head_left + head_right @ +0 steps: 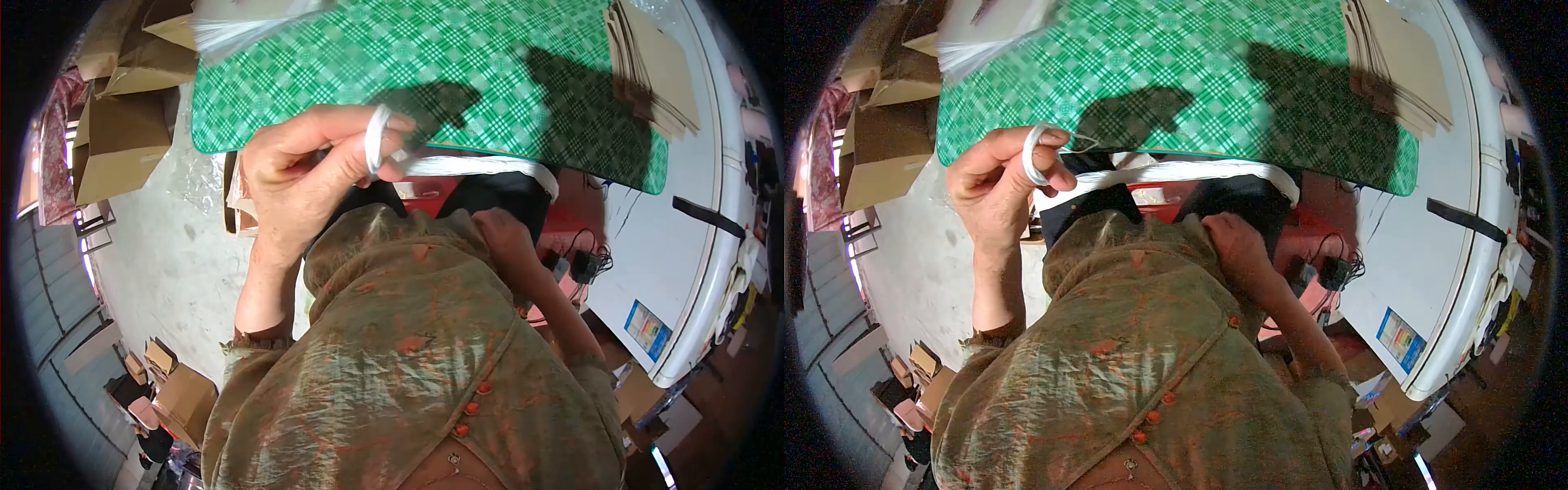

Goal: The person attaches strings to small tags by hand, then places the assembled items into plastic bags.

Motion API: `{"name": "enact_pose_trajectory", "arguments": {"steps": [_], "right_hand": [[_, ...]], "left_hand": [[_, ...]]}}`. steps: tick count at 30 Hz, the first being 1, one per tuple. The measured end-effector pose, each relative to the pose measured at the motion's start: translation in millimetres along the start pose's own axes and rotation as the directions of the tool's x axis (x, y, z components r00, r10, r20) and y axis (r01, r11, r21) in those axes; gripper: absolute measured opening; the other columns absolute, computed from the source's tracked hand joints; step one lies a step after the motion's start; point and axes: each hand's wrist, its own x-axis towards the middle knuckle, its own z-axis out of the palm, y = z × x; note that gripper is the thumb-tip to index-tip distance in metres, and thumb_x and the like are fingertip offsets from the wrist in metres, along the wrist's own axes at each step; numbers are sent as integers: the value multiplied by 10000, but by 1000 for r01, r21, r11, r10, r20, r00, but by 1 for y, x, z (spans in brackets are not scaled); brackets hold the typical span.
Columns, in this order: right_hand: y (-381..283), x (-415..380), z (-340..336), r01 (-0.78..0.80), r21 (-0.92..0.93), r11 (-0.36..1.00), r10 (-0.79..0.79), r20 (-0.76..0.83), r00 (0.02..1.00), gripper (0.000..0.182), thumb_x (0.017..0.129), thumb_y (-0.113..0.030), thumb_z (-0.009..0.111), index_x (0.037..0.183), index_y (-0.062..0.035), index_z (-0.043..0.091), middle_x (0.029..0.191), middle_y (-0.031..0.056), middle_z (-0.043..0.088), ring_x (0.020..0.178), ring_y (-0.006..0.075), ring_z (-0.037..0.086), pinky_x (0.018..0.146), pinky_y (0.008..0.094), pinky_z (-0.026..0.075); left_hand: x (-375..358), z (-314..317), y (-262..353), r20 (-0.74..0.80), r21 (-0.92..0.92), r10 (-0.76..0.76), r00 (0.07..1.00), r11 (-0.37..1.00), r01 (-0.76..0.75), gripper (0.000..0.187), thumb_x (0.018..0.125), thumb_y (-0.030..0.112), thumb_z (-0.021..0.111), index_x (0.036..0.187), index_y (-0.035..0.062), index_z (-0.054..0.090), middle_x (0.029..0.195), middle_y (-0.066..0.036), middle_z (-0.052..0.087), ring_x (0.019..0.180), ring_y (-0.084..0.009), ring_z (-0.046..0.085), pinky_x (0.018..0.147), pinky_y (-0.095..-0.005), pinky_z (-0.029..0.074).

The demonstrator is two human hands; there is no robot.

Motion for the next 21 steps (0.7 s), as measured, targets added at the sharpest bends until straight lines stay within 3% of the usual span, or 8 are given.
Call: {"name": "enact_pose_trajectory", "arguments": {"steps": [4,7,10,13,15,17,19,21], "right_hand": [[-9,30,-16,152,52,987,-130,-290,948,232,803,24,618,1025,-42,625,999,129,616,916,331,613,787,415,512],[-54,55,-63,169,233,958,-60,-412,909,219,830,62,601,1031,-14,637,983,147,618,900,342,615,780,411,511],[-83,81,-89,293,472,832,-36,-481,876,231,989,-54,495,1194,7,582,1083,158,631,927,277,637,822,365,506],[-116,97,-98,165,924,346,127,-220,967,349,1071,-190,384,1366,-16,451,1140,63,575,886,88,567,816,264,483],[-116,102,-75,75,962,261,92,-102,991,279,1072,-195,389,1252,-13,498,965,42,584,821,94,554,771,259,465],[-121,94,-65,-67,966,250,30,61,998,195,1056,-175,427,1056,-22,548,756,26,565,736,118,552,689,299,455],[-134,88,-84,33,801,598,-96,31,995,161,1035,-154,465,1019,-25,559,757,56,562,672,113,547,643,315,459],[-139,88,-108,119,726,677,-141,-31,989,98,1004,-100,510,1003,-27,575,752,84,592,639,111,574,621,301,468]], "left_hand": [[3,3,9,41,25,-52,998,998,51,128,886,37,697,981,-46,723,972,-134,732,719,-161,711,636,-244,565],[3,10,6,96,31,-132,987,991,129,129,884,22,692,997,-23,736,907,-112,734,725,-144,709,641,-246,567],[3,20,-11,170,82,17,985,996,-31,151,840,61,736,988,39,759,840,-65,723,716,-126,656,641,-268,517],[9,23,-19,153,240,221,963,937,-253,159,803,136,773,953,85,772,856,-56,721,768,-186,601,797,-319,428],[11,18,-16,100,279,220,970,930,-240,163,811,136,766,965,86,773,822,-23,725,792,-165,592,778,-310,423],[12,11,-15,56,322,208,976,922,-215,183,827,119,745,1000,62,764,807,-1,727,826,-148,571,823,-306,398],[10,5,-19,31,360,185,982,915,-183,196,836,113,734,1020,51,760,797,16,728,842,-136,560,845,-303,384],[8,2,-29,35,395,152,988,906,-153,201,837,118,735,1026,53,761,790,29,726,839,-131,558,844,-302,383]]}}
